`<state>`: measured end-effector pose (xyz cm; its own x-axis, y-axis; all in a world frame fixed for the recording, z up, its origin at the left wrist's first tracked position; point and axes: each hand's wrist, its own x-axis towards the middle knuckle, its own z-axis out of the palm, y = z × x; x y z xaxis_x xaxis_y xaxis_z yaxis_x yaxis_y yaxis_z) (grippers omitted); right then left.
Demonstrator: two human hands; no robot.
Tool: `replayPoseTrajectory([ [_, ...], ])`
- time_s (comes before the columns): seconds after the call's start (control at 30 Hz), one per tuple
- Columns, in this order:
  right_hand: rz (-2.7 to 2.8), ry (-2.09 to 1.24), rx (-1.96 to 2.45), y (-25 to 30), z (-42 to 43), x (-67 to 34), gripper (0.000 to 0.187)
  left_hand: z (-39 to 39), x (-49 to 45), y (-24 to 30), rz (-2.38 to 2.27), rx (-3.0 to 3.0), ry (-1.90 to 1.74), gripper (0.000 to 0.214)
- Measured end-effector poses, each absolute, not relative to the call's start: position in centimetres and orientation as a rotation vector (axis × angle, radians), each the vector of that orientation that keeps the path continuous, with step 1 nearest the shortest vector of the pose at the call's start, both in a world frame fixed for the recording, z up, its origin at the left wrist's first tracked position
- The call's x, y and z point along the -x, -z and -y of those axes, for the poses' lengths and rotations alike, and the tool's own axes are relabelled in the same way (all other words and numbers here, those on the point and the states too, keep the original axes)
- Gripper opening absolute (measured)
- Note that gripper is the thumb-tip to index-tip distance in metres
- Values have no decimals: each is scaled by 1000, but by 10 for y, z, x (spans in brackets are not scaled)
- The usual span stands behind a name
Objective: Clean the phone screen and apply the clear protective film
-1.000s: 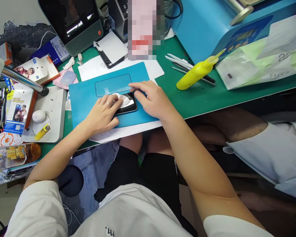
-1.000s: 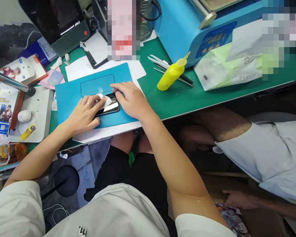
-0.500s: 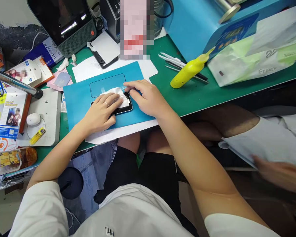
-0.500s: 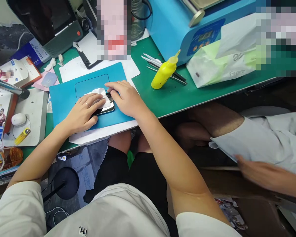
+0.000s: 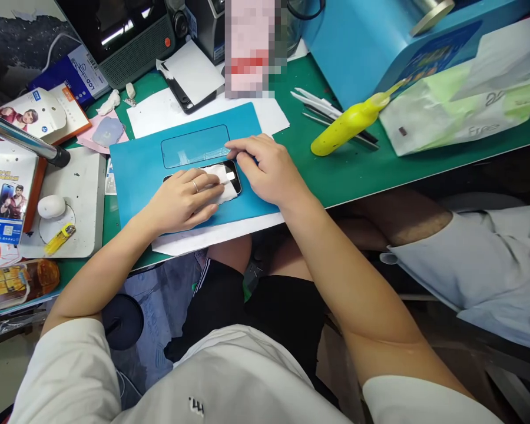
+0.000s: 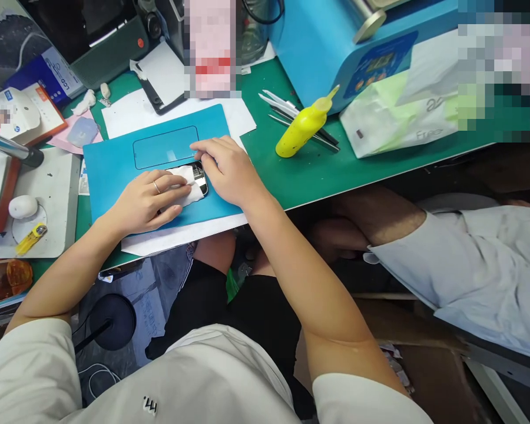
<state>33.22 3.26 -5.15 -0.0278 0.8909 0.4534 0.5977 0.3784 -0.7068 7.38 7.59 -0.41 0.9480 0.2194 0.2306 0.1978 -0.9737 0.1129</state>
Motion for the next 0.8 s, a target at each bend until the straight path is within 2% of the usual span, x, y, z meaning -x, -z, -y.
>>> replayPoseTrajectory([
  [0.3, 1706, -407, 1350, 52, -33, -331, 36, -81, -70, 10, -263, -2894, -228, 62],
  [0.6, 1709, -397, 1396, 50, -32, -330, 35, -81, -65, 5, -190, -3062, -390, 53],
  [0.8, 1699, -407, 1392, 49, -31, -331, 35, -80, -65, 8, -283, -3112, -512, 37],
])
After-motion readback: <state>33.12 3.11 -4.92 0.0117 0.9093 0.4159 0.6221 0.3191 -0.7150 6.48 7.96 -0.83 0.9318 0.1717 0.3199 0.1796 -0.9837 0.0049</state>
